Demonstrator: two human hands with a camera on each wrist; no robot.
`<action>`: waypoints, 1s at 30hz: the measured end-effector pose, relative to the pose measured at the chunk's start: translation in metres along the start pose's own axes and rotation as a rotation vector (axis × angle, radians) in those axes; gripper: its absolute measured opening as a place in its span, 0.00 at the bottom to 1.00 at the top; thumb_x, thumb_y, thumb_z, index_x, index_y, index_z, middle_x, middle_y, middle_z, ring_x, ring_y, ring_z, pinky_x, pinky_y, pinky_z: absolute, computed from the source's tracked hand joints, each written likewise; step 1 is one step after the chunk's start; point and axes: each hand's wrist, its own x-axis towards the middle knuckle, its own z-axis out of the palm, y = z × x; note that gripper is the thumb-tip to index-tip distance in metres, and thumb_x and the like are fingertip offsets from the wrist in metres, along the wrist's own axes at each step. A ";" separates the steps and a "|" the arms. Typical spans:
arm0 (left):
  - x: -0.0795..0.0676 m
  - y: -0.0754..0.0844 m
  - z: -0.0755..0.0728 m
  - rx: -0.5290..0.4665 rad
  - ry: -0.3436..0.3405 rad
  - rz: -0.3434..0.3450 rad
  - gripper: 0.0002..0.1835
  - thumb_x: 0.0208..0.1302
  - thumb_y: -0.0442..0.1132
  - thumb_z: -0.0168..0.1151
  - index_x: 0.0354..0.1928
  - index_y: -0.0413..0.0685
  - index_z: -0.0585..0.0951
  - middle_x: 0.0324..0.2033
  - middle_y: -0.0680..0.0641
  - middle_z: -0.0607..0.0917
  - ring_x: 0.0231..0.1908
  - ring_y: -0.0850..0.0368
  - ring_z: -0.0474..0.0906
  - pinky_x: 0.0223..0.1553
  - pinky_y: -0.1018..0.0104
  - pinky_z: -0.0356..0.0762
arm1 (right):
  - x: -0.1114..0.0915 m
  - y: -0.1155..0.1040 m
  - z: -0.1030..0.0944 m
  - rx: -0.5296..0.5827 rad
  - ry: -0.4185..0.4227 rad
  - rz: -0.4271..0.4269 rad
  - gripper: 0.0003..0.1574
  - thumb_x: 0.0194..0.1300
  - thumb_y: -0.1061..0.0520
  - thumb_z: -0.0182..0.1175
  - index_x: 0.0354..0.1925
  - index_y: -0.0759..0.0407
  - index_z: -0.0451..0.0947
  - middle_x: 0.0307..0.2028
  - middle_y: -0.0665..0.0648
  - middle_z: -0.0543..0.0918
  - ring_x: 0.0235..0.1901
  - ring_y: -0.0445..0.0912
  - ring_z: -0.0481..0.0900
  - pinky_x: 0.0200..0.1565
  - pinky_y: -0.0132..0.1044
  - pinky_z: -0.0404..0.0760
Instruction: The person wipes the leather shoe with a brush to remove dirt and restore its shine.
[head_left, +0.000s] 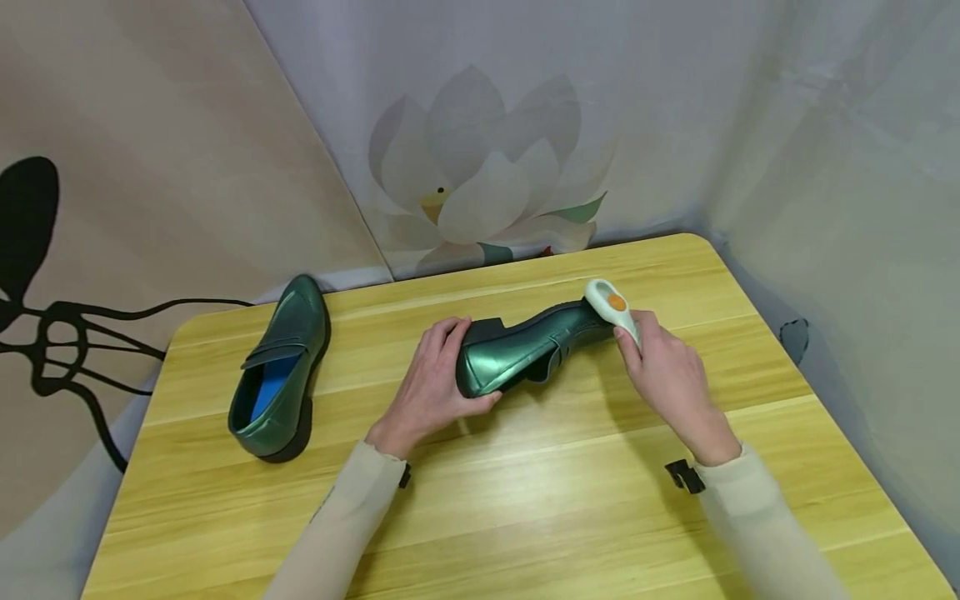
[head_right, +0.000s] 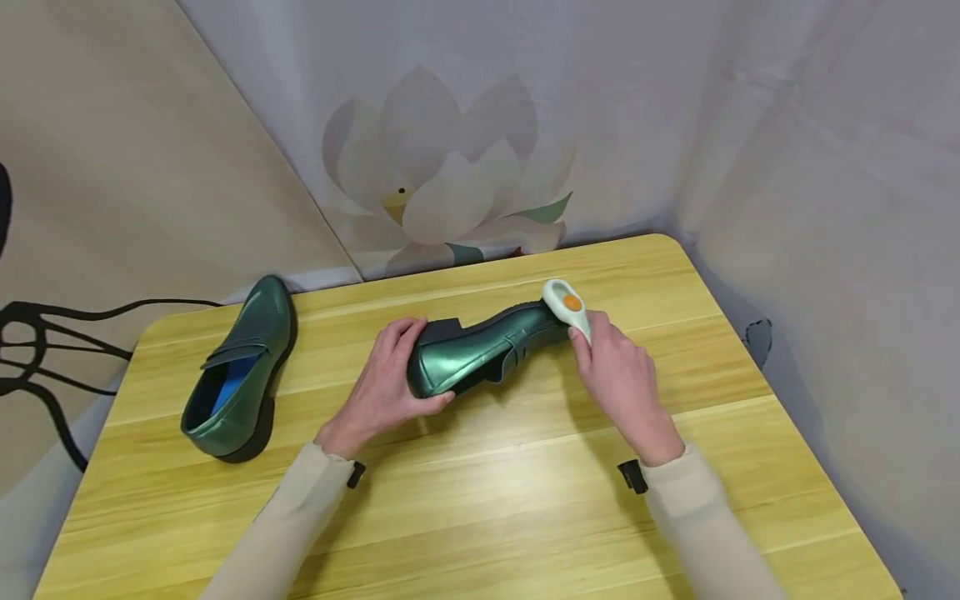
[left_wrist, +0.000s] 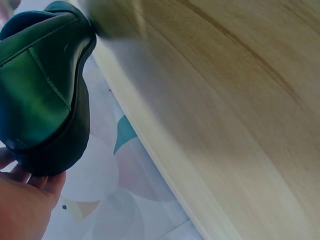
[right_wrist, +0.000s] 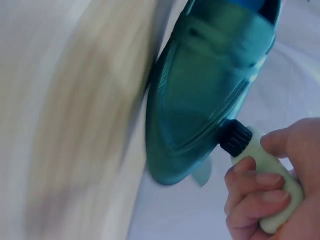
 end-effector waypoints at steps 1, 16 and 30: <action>0.000 0.000 0.000 0.000 0.000 -0.002 0.57 0.47 0.61 0.79 0.74 0.36 0.67 0.67 0.38 0.69 0.63 0.42 0.67 0.63 0.45 0.72 | 0.000 0.005 0.000 0.007 -0.008 0.017 0.26 0.81 0.51 0.53 0.61 0.73 0.72 0.21 0.59 0.75 0.15 0.50 0.68 0.16 0.41 0.64; -0.001 0.000 -0.001 -0.015 -0.032 -0.046 0.59 0.48 0.62 0.79 0.76 0.38 0.65 0.69 0.38 0.67 0.63 0.41 0.67 0.63 0.45 0.72 | -0.012 0.051 0.000 0.123 -0.153 0.270 0.39 0.85 0.44 0.37 0.67 0.80 0.62 0.22 0.60 0.73 0.16 0.50 0.68 0.17 0.43 0.67; -0.002 0.001 0.000 -0.027 -0.044 -0.075 0.60 0.47 0.60 0.80 0.77 0.38 0.63 0.69 0.38 0.67 0.64 0.42 0.67 0.63 0.45 0.73 | -0.003 0.027 -0.003 0.156 -0.156 0.238 0.39 0.85 0.43 0.36 0.69 0.79 0.60 0.24 0.60 0.73 0.17 0.51 0.69 0.19 0.43 0.67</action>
